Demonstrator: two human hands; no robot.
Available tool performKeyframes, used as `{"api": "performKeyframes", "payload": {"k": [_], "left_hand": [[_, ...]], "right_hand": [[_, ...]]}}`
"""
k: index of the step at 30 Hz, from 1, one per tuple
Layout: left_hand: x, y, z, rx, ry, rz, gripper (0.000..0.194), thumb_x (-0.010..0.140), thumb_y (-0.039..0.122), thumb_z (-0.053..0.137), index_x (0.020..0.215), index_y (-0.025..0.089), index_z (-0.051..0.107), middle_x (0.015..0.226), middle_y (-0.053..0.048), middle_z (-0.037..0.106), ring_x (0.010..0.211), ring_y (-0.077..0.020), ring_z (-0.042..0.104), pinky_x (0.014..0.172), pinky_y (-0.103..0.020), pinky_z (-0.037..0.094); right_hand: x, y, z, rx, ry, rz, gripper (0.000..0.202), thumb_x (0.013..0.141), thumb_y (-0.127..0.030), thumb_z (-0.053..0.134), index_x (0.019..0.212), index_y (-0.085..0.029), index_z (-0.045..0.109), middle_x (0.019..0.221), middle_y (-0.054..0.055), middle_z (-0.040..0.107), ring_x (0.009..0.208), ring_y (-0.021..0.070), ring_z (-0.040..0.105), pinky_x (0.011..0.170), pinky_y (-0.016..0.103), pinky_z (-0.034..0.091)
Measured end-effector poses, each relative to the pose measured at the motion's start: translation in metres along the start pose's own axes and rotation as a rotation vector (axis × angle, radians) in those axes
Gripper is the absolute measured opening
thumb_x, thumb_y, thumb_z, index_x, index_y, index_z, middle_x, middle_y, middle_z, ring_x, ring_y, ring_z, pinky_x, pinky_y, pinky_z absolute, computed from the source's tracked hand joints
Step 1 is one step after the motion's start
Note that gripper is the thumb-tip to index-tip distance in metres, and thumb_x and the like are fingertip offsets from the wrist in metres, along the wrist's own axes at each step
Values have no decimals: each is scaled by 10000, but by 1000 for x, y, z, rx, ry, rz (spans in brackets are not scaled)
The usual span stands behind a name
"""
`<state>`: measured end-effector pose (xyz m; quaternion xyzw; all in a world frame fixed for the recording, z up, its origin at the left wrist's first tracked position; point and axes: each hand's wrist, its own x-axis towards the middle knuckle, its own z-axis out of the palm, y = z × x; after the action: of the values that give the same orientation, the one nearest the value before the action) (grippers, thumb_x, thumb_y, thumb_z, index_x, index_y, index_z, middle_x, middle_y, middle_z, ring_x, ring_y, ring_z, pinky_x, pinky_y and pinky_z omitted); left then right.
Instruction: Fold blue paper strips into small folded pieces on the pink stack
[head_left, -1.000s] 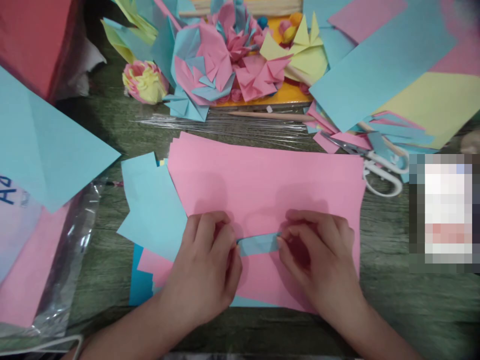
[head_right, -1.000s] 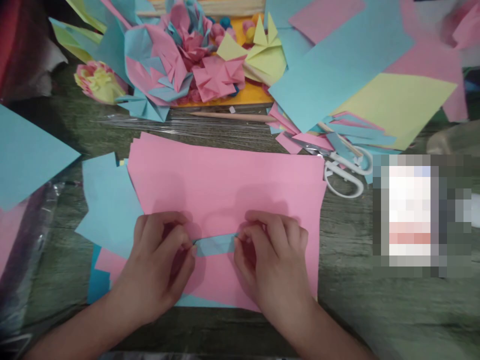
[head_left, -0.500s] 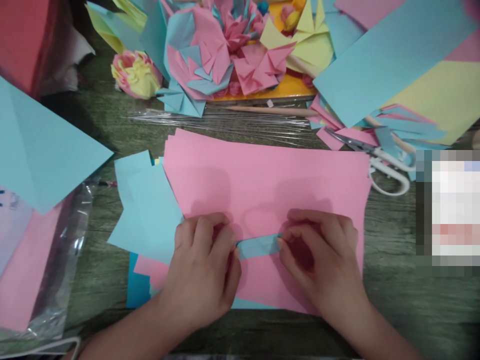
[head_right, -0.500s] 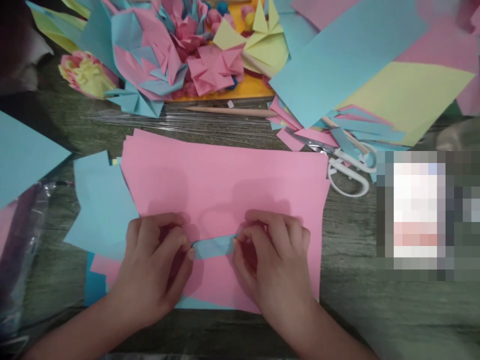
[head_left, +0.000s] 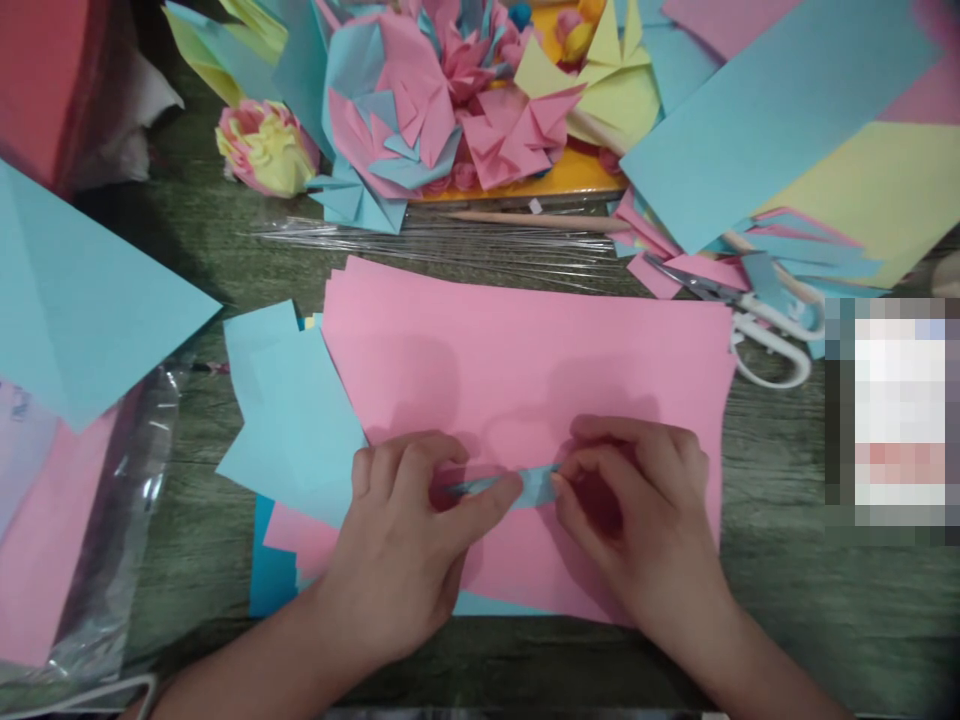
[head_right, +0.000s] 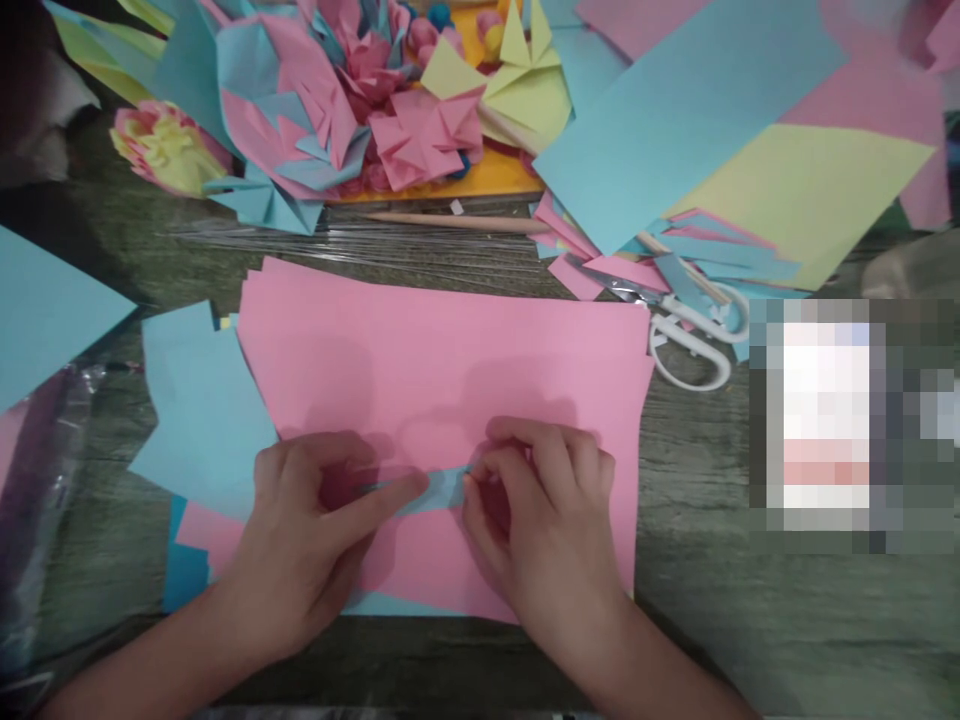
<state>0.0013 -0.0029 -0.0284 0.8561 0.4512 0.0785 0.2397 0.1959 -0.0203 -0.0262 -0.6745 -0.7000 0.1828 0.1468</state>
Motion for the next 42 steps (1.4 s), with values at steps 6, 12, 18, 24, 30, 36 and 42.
{"api": "performKeyframes", "payload": {"k": [6, 12, 18, 24, 30, 36, 42], "left_hand": [[-10, 5, 9, 200, 65, 106, 518, 701, 108, 467, 1168, 332, 475, 1023, -55, 525, 944, -235, 431, 731, -378, 303], [-18, 25, 15, 454, 72, 166, 382, 790, 350, 465, 1142, 214, 524, 1171, -19, 520, 1019, -187, 417, 792, -321, 297], [-26, 39, 20, 514, 54, 79, 452, 801, 482, 388, 1150, 226, 516, 1213, -7, 505, 1073, -191, 418, 788, -313, 319], [-35, 50, 28, 534, 112, 13, 485, 795, 466, 410, 1167, 169, 504, 1250, -42, 470, 1134, -207, 386, 784, -302, 336], [-34, 50, 26, 533, 92, 40, 485, 803, 437, 410, 1159, 123, 507, 1245, -74, 471, 1110, -199, 426, 826, -291, 331], [-37, 52, 27, 459, 69, -28, 501, 800, 430, 421, 1198, 128, 464, 1269, -89, 440, 1114, -215, 429, 851, -313, 317], [-36, 53, 25, 409, 146, -97, 492, 808, 437, 398, 1231, 187, 426, 1216, -76, 501, 1055, -223, 472, 768, -348, 326]], "right_hand": [[0, -1, -1, -1, -13, 9, 57, 706, -251, 554, 708, -195, 565, 949, 47, 536, 869, 216, 439, 761, 389, 324], [0, 0, -2, -6, -17, 0, 70, 709, -261, 552, 722, -193, 564, 961, 46, 530, 864, 213, 435, 750, 385, 327], [0, 0, -1, -17, -19, -5, 70, 713, -263, 545, 721, -195, 562, 964, 47, 528, 876, 219, 430, 746, 388, 325], [0, -1, -1, -28, -11, -9, 67, 718, -259, 540, 719, -196, 563, 972, 48, 523, 885, 220, 428, 734, 381, 325], [0, -1, -2, -34, -19, -8, 69, 719, -264, 538, 730, -200, 560, 977, 45, 518, 889, 219, 423, 747, 383, 316], [-2, -1, -1, -53, -15, -30, 90, 733, -280, 517, 728, -199, 556, 966, 51, 512, 894, 220, 420, 738, 382, 317], [-1, 0, 0, -57, -16, -39, 104, 742, -290, 505, 715, -195, 538, 955, 58, 504, 878, 223, 412, 721, 381, 311]]}}
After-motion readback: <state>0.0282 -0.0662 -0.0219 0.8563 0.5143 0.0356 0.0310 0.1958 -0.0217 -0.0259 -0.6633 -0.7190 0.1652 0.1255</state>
